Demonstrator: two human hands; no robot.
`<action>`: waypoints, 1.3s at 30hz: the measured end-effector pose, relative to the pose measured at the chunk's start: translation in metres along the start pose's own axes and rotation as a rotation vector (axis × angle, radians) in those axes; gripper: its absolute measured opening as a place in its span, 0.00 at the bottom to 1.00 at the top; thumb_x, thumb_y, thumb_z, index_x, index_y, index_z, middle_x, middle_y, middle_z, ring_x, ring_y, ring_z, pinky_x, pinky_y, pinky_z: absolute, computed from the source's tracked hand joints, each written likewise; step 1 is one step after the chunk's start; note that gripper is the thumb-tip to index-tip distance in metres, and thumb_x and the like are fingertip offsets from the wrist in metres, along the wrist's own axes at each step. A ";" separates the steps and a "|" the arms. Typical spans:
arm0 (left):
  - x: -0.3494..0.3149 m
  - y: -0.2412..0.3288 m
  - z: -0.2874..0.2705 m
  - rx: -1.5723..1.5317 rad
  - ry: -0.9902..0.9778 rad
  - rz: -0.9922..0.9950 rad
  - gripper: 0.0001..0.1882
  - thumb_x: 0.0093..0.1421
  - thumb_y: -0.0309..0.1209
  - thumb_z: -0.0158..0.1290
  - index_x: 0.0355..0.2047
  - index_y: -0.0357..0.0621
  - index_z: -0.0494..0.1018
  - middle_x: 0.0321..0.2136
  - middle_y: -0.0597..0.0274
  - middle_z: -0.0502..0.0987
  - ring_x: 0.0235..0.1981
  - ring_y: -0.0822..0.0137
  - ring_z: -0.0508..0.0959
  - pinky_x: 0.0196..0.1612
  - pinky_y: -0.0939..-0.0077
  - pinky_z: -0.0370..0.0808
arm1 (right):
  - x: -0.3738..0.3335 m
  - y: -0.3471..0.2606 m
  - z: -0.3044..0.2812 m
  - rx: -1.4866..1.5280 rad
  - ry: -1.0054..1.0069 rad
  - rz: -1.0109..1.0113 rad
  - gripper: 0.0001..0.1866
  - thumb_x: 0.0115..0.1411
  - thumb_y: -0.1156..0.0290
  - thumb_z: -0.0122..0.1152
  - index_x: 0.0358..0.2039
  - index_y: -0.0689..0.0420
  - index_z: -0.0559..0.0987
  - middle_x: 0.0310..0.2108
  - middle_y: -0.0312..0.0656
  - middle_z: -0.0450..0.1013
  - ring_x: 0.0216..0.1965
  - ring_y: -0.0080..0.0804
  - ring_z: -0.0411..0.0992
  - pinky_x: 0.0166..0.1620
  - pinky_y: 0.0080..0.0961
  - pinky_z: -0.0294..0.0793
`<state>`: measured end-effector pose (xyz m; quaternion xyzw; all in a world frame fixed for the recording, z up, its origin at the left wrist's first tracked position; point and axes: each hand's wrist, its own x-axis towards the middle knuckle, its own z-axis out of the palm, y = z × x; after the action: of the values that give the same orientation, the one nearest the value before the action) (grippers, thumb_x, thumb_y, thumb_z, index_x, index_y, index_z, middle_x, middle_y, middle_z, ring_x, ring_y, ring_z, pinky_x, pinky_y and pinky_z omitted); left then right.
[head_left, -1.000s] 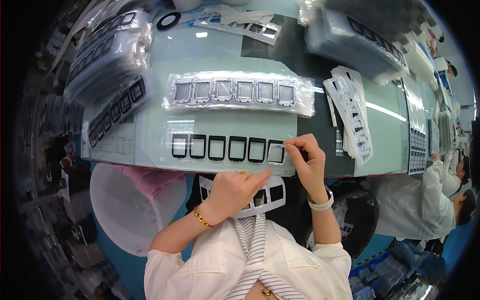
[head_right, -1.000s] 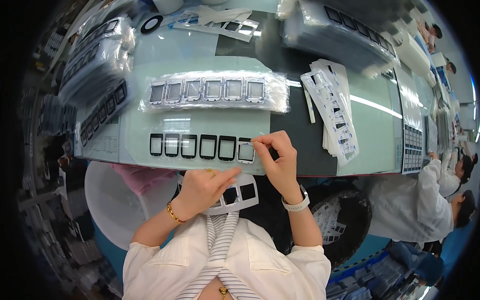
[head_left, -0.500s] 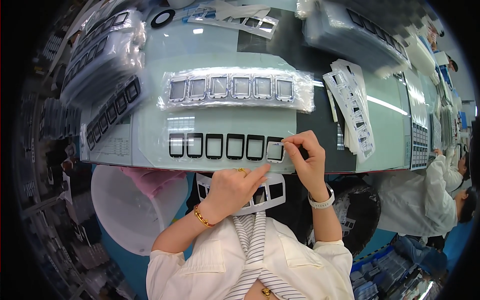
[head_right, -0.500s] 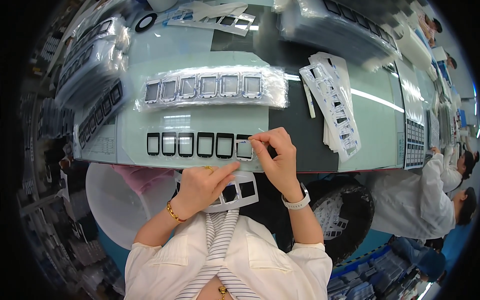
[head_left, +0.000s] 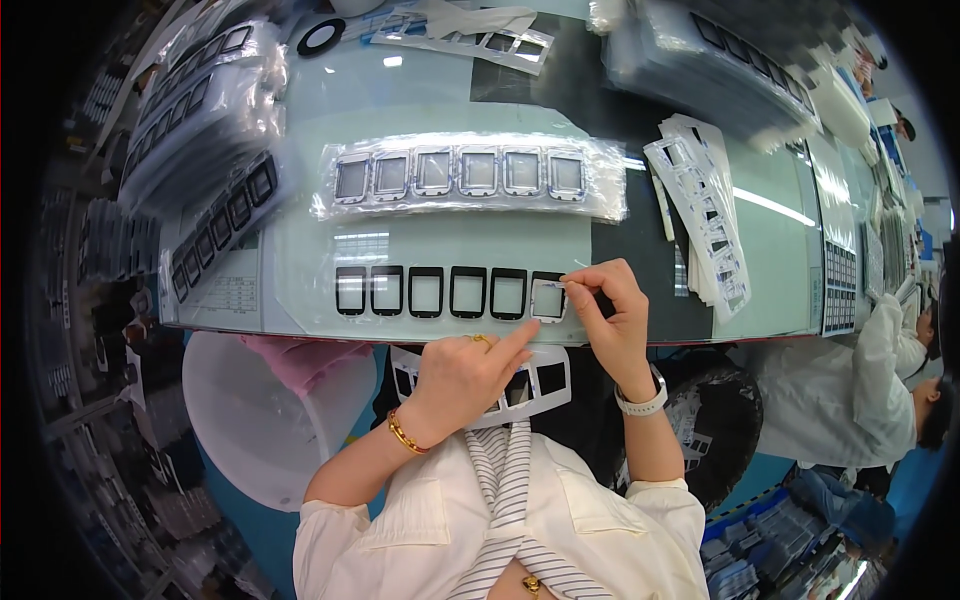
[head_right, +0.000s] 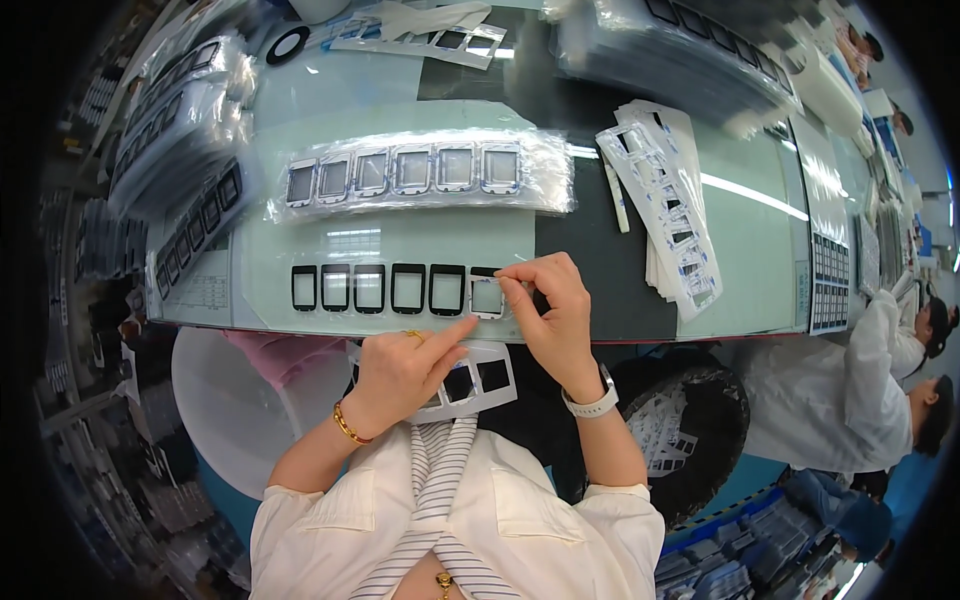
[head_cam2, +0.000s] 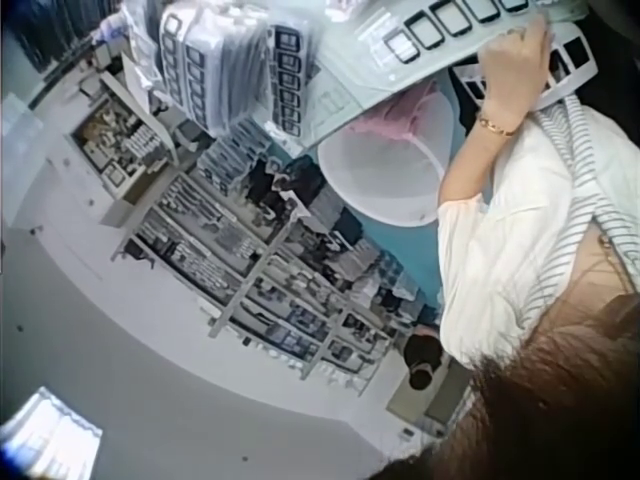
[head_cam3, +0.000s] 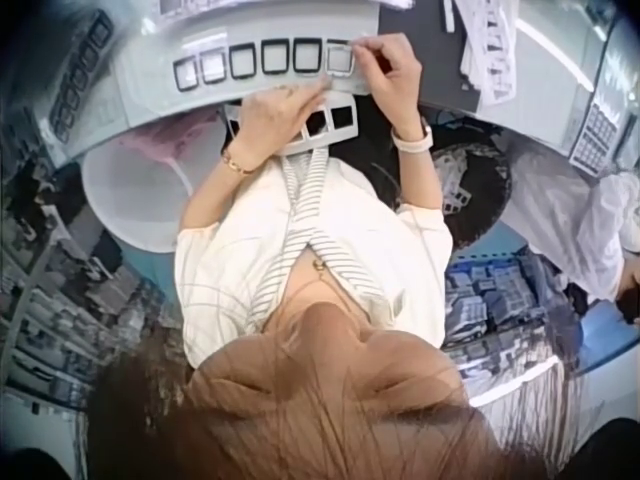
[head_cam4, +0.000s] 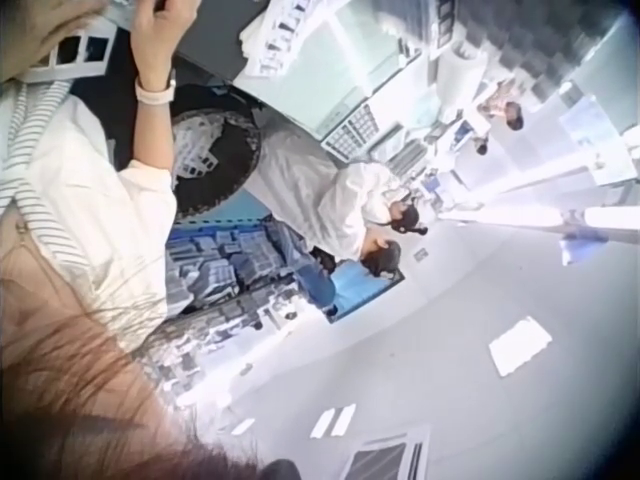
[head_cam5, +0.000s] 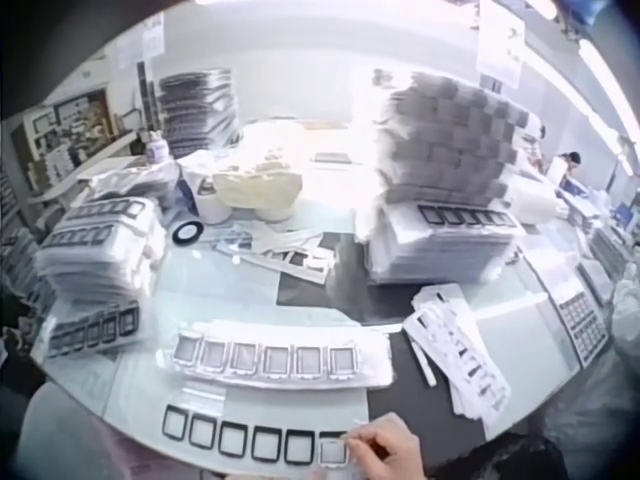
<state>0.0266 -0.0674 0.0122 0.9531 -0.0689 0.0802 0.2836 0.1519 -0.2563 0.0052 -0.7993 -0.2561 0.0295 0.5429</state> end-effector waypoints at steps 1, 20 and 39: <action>0.000 -0.001 0.001 -0.001 -0.001 0.001 0.20 0.63 0.36 0.63 0.55 0.55 0.81 0.17 0.66 0.76 0.17 0.63 0.76 0.21 0.68 0.71 | 0.000 0.000 0.000 -0.001 0.001 0.001 0.03 0.64 0.80 0.67 0.38 0.63 0.84 0.34 0.37 0.76 0.33 0.23 0.70 0.39 0.20 0.70; 0.012 0.011 0.009 -0.013 0.012 0.067 0.17 0.63 0.37 0.64 0.52 0.54 0.81 0.17 0.68 0.72 0.16 0.66 0.76 0.20 0.69 0.71 | -0.001 0.003 0.001 -0.064 0.031 -0.053 0.04 0.62 0.81 0.67 0.38 0.62 0.85 0.33 0.38 0.77 0.33 0.25 0.72 0.37 0.21 0.72; 0.014 0.013 0.014 -0.033 0.033 0.059 0.16 0.63 0.37 0.63 0.50 0.53 0.81 0.17 0.66 0.75 0.16 0.64 0.78 0.20 0.69 0.73 | 0.004 0.001 0.005 -0.169 0.029 -0.069 0.04 0.64 0.79 0.65 0.39 0.64 0.83 0.43 0.44 0.75 0.41 0.34 0.75 0.42 0.28 0.74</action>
<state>0.0397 -0.0869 0.0101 0.9444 -0.0933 0.1033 0.2978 0.1541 -0.2503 0.0034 -0.8333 -0.2769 -0.0226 0.4779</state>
